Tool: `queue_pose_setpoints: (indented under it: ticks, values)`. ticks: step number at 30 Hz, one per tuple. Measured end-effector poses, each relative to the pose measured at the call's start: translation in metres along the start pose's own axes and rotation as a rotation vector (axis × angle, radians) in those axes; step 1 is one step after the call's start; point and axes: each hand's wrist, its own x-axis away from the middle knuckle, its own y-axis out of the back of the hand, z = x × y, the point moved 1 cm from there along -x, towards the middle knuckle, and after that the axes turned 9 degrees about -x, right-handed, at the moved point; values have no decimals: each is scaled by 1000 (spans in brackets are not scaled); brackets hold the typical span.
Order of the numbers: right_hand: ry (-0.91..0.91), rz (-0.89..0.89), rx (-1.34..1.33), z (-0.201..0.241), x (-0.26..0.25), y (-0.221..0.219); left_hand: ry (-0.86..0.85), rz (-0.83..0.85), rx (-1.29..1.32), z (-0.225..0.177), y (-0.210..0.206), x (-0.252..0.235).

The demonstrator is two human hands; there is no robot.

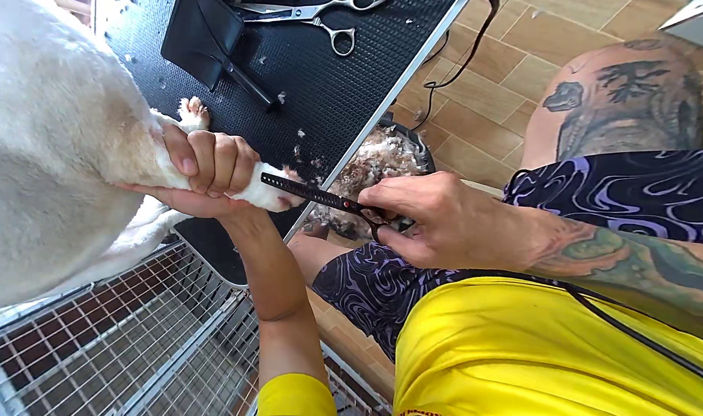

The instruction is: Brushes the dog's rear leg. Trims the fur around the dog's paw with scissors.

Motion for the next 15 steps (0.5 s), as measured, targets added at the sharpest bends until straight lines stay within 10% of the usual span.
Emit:
queue_pose_setpoints:
  ticks: [15]
  values:
    - [-22,-9,-37,-1,1,-1,-1,-33,-80,-13,8,-1]
